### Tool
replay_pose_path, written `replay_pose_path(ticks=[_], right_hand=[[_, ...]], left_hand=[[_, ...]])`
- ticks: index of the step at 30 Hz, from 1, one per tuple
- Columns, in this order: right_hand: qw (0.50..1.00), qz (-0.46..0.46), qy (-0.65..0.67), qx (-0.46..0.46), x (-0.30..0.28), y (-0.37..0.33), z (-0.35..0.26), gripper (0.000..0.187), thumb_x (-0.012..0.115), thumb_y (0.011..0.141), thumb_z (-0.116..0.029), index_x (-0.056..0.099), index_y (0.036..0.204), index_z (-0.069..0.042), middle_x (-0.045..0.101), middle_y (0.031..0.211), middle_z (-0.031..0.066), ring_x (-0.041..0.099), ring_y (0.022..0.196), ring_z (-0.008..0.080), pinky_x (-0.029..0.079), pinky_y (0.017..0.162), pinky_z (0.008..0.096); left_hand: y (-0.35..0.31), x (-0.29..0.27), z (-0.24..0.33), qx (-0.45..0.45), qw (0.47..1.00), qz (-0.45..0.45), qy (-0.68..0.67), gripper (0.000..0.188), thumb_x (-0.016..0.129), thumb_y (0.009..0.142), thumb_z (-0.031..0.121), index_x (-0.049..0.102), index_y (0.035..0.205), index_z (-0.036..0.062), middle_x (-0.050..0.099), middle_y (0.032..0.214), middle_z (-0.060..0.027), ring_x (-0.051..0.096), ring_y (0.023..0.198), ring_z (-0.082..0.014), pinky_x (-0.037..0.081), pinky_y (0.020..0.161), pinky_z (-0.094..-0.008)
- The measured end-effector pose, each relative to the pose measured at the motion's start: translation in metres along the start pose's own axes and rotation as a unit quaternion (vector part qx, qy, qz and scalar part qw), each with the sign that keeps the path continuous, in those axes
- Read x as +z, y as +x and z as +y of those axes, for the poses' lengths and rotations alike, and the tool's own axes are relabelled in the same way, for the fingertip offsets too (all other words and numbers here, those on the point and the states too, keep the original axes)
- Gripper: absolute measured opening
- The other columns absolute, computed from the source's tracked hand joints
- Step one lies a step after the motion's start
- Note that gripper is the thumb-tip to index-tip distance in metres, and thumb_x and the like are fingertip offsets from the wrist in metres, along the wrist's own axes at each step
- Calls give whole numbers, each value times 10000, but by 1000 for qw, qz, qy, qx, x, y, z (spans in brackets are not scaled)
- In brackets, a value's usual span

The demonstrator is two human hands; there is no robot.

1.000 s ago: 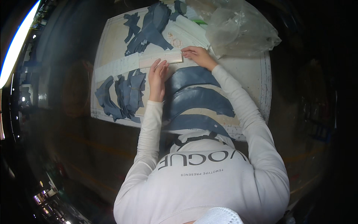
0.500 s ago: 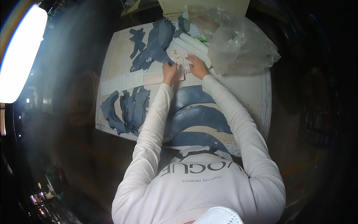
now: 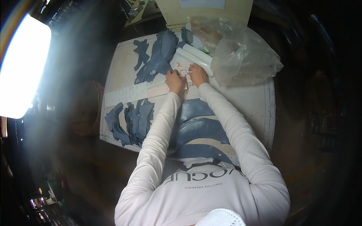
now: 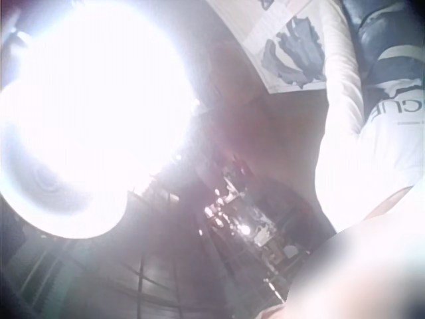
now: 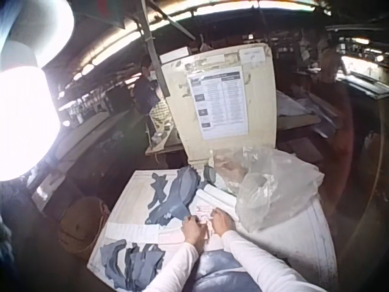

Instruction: The person repeatedly picks up curved blue fabric pieces from a table, aligns them, and stacks them into a growing pile. The person handles the pieces one at a time, occasionally adjusting their position before placing them down.

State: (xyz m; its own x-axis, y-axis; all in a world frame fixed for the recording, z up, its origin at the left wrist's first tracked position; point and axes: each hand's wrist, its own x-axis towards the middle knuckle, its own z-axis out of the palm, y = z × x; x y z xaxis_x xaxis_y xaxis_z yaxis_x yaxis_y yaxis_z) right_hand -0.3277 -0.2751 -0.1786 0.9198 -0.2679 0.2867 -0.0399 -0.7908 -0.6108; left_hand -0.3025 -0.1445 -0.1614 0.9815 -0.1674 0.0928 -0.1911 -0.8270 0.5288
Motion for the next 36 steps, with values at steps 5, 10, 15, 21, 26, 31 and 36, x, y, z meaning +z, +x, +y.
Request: replay_pose_path(ticks=[5, 10, 15, 21, 26, 31, 36], right_hand=[[999, 29, -25, -12, 12, 8, 5, 124, 714, 773, -105, 649, 869, -58, 599, 951, 117, 593, 959, 320, 477, 826, 428], [999, 29, 27, -23, 8, 0, 9, 127, 705, 787, -119, 627, 877, -74, 591, 956, 114, 574, 977, 325, 465, 847, 416], [999, -5, 27, -17, 5, -2, 10, 113, 682, 808, -128, 625, 889, -75, 583, 990, 117, 550, 1020, 327, 451, 880, 414], [993, -24, -104, -42, 13, 5, 10, 94, 646, 830, -107, 630, 900, -46, 582, 1000, 133, 541, 1046, 324, 445, 900, 428], [989, 10, 145, -24, 5, 1, 3, 123, 648, 829, -87, 637, 935, -26, 616, 961, 137, 610, 949, 311, 492, 816, 416], [977, 59, 154, -135, -1, -3, -11, 133, 680, 788, -88, 682, 919, -63, 629, 938, 105, 631, 878, 290, 512, 765, 380], [988, 9, 89, -126, -2, -3, -15, 107, 696, 767, -104, 693, 863, -56, 632, 912, 87, 624, 903, 287, 507, 785, 379]], left_hand=[[17, -2, -6, -48, 998, -39, -30, 506, 769, 680, 293, 654, 1106, 45, 595, 1137, -180, 593, 1038, -344, 456, 910, -444], [56, 6, -13, -132, 984, -65, -103, 462, 742, 691, 304, 668, 1051, 24, 603, 1174, -184, 586, 1100, -368, 427, 952, -461], [68, 6, -20, -163, 981, -62, -84, 459, 751, 675, 328, 698, 1010, 18, 694, 1028, -194, 666, 976, -341, 488, 887, -409], [72, -9, -28, -73, 981, -158, -88, 396, 784, 657, 286, 720, 937, 13, 721, 947, -151, 702, 863, -288, 534, 773, -351], [72, -12, -40, -67, 947, -205, -238, 494, 787, 642, 89, 634, 1098, -19, 713, 856, -116, 683, 734, -194, 527, 675, -279], [73, -10, -47, -80, 924, -228, -297, 636, 776, 645, 5, 522, 1226, -45, 687, 884, -107, 657, 784, -181, 515, 718, -277], [73, -5, -49, -76, 937, -212, -267, 676, 767, 664, -11, 471, 1271, -38, 680, 913, -92, 640, 836, -163, 495, 787, -263]])
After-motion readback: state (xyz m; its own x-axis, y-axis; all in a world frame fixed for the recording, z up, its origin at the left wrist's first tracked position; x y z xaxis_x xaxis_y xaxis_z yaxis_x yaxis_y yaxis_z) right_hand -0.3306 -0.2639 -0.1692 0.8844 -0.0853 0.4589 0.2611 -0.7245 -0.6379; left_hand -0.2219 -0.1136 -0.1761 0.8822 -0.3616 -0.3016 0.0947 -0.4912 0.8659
